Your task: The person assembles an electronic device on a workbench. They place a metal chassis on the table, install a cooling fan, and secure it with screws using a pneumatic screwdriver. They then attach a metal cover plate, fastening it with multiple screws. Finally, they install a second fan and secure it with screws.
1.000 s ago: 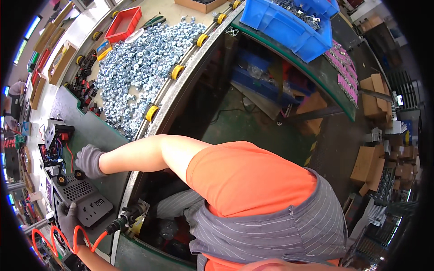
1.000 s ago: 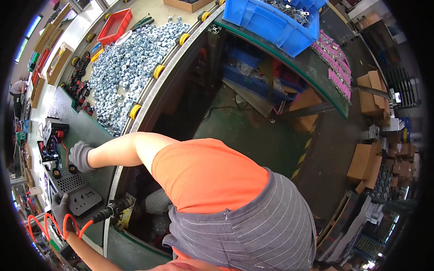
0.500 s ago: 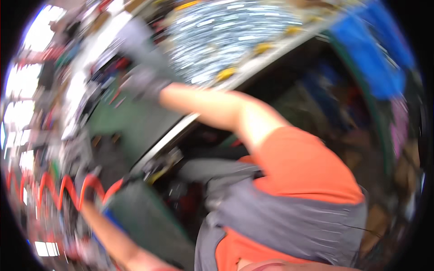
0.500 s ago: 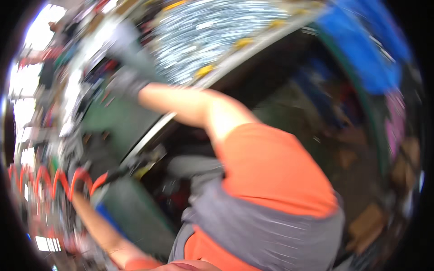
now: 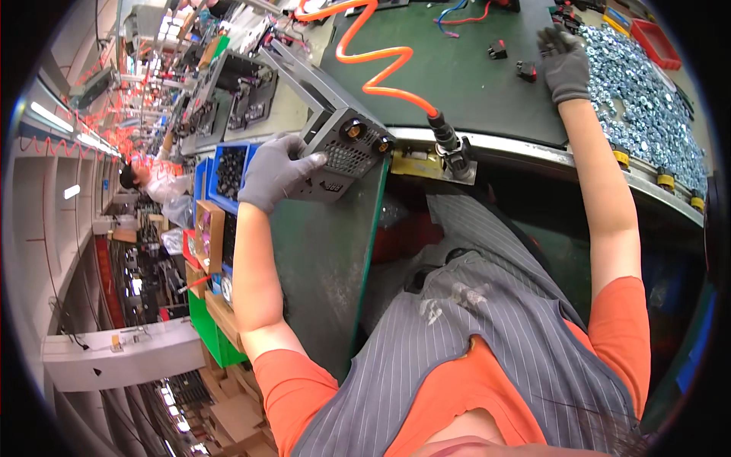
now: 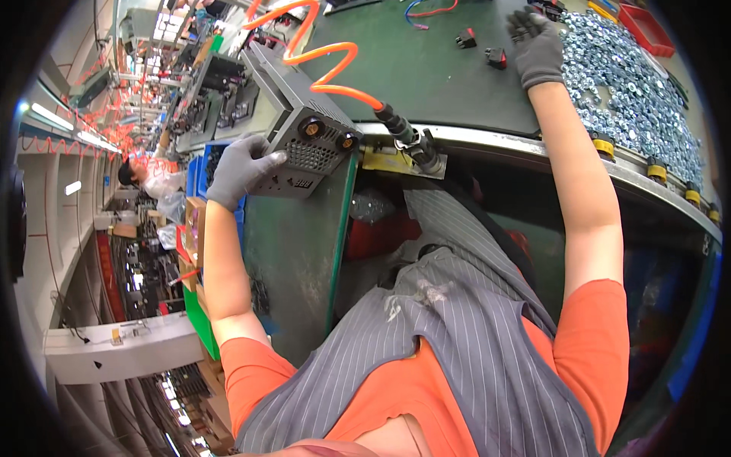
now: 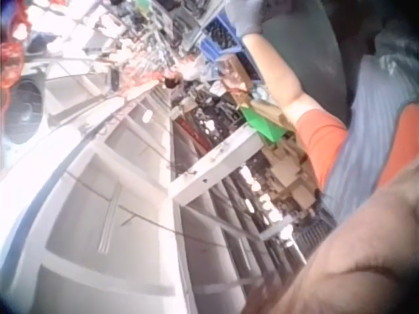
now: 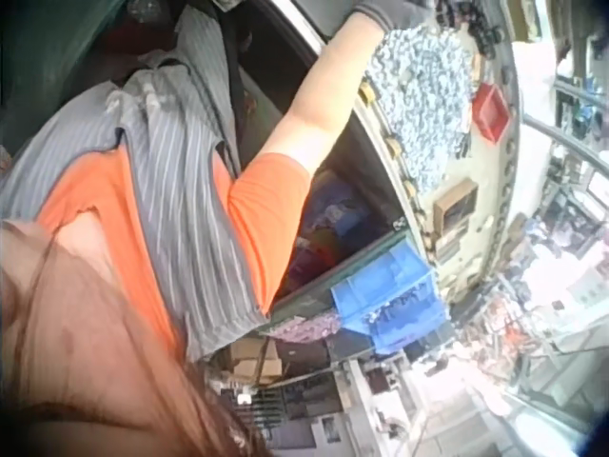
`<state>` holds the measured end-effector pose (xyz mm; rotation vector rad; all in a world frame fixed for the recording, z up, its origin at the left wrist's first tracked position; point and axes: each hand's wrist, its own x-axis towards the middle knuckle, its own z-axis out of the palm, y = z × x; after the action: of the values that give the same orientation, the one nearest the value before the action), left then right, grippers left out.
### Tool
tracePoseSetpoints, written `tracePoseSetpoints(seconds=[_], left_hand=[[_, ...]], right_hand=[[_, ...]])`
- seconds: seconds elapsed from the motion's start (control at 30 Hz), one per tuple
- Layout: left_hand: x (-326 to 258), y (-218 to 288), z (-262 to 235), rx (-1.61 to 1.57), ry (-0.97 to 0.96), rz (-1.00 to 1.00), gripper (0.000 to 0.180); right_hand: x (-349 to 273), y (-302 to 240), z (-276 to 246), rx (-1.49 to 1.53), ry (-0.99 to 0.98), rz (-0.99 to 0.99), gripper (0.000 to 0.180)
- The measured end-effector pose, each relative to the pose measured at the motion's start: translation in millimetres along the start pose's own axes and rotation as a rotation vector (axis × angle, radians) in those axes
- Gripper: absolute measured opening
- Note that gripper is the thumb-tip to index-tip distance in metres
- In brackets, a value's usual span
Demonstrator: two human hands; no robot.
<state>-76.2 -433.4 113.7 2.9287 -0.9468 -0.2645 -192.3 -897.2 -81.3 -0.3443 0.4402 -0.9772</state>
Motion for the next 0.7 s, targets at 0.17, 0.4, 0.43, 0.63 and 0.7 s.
tracePoseSetpoints(seconds=[0.17, 0.4, 0.43, 0.63, 0.7], left_hand=[[-63.8, 18.4, 21.4, -0.174, 0.067, -0.012, 0.036], [-141.9, 56.7, 34.8, -0.480, 0.150, -0.102, 0.029], [-151.4, 60.8, 35.9, -0.490, 0.156, -0.112, 0.029], [-198.0, 59.2, 62.5, -0.551, 0.217, -0.156, 0.042], [-214.9, 63.1, 64.4, -0.587, 0.237, -0.244, 0.043]], right_hand=[[-88.1, -33.7, 7.4, 0.126, -0.612, 0.119, 0.031], [-275.1, 59.9, -13.9, -0.654, -0.726, 1.046, 0.046], [-282.8, 75.9, -19.4, -0.588, -0.681, 1.077, 0.046], [-307.0, 116.6, -24.0, -0.302, -0.470, 1.247, 0.040], [-318.5, 117.0, -21.7, -0.225, -0.475, 1.301, 0.038]])
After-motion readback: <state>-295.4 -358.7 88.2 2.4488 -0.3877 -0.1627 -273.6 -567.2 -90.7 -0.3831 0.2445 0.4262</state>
